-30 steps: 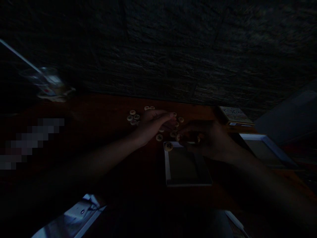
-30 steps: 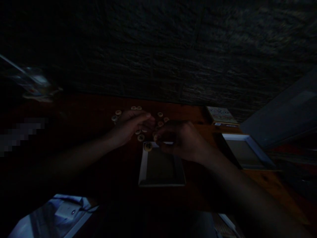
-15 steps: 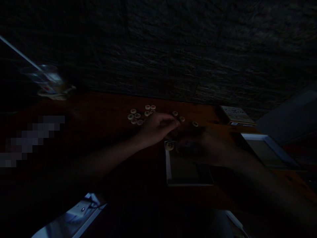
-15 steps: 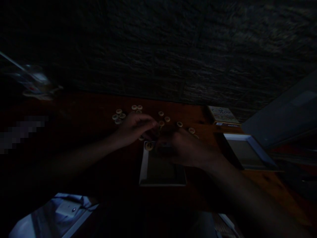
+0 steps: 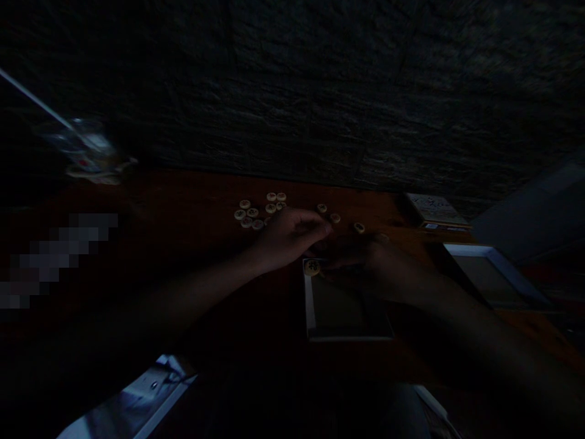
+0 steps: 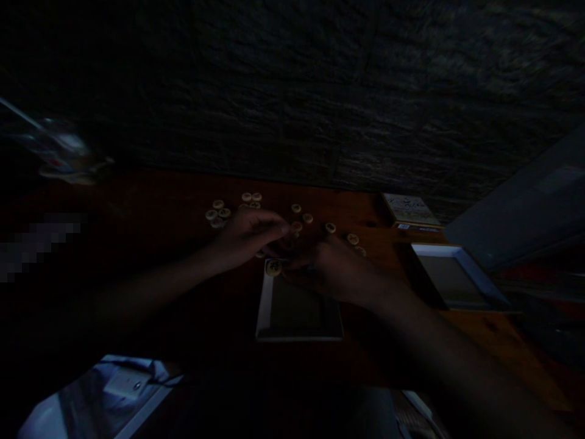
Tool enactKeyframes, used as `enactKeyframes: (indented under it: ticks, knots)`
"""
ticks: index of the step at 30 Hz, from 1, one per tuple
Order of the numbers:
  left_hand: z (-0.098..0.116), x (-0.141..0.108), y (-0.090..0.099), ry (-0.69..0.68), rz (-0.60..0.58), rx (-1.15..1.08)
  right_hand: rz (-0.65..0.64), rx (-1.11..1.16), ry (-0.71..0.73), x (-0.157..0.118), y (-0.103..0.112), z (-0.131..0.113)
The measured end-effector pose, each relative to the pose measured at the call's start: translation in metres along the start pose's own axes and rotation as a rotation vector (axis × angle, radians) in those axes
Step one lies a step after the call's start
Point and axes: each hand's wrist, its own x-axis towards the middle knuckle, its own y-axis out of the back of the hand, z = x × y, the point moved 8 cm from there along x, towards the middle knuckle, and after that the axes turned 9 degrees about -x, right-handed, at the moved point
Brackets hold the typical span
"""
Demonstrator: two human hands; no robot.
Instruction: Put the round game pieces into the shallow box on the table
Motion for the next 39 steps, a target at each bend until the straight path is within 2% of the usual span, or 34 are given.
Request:
enactKeyframes:
  ticks: [3, 11, 18, 21, 23, 25, 28, 30, 32, 35, 39]
  knots:
    - [0.000, -0.001, -0.001, 0.016, 0.001, -0.018, -0.065, -0.003, 0.033, 0.000, -0.005, -0.003]
    - [0.000, -0.001, 0.000, 0.011, 0.008, 0.010, -0.038, 0.005, 0.025, 0.001, -0.002, -0.004]
    - [-0.002, 0.000, 0.000, 0.028, 0.009, -0.009, -0.095, -0.020, 0.018, 0.000, -0.007, -0.002]
    - [0.002, 0.002, 0.006, -0.012, 0.051, 0.015, -0.111, 0.011, -0.021, -0.001, -0.005, 0.000]
    - [0.008, 0.004, 0.015, -0.076, 0.116, 0.035, -0.076, 0.021, -0.055, -0.002, 0.002, 0.004]
    - [0.017, 0.006, 0.028, -0.150, 0.201, 0.054, 0.031, -0.011, -0.119, -0.004, 0.015, 0.015]
    - [0.029, 0.008, 0.047, -0.263, 0.314, 0.145, 0.284, -0.118, -0.318, -0.011, 0.044, 0.046]
    - [0.034, 0.010, 0.056, -0.323, 0.351, 0.232, 0.423, -0.187, -0.478, -0.020, 0.060, 0.071]
    - [0.038, 0.011, 0.062, -0.370, 0.367, 0.322, 0.500, -0.250, -0.593, -0.028, 0.069, 0.091]
    - [0.040, 0.013, 0.066, -0.400, 0.381, 0.460, 0.464, -0.363, -0.682, -0.033, 0.071, 0.110]
    - [0.039, 0.015, 0.067, -0.401, 0.361, 0.550, 0.187, -0.402, -0.746, -0.033, 0.054, 0.128]
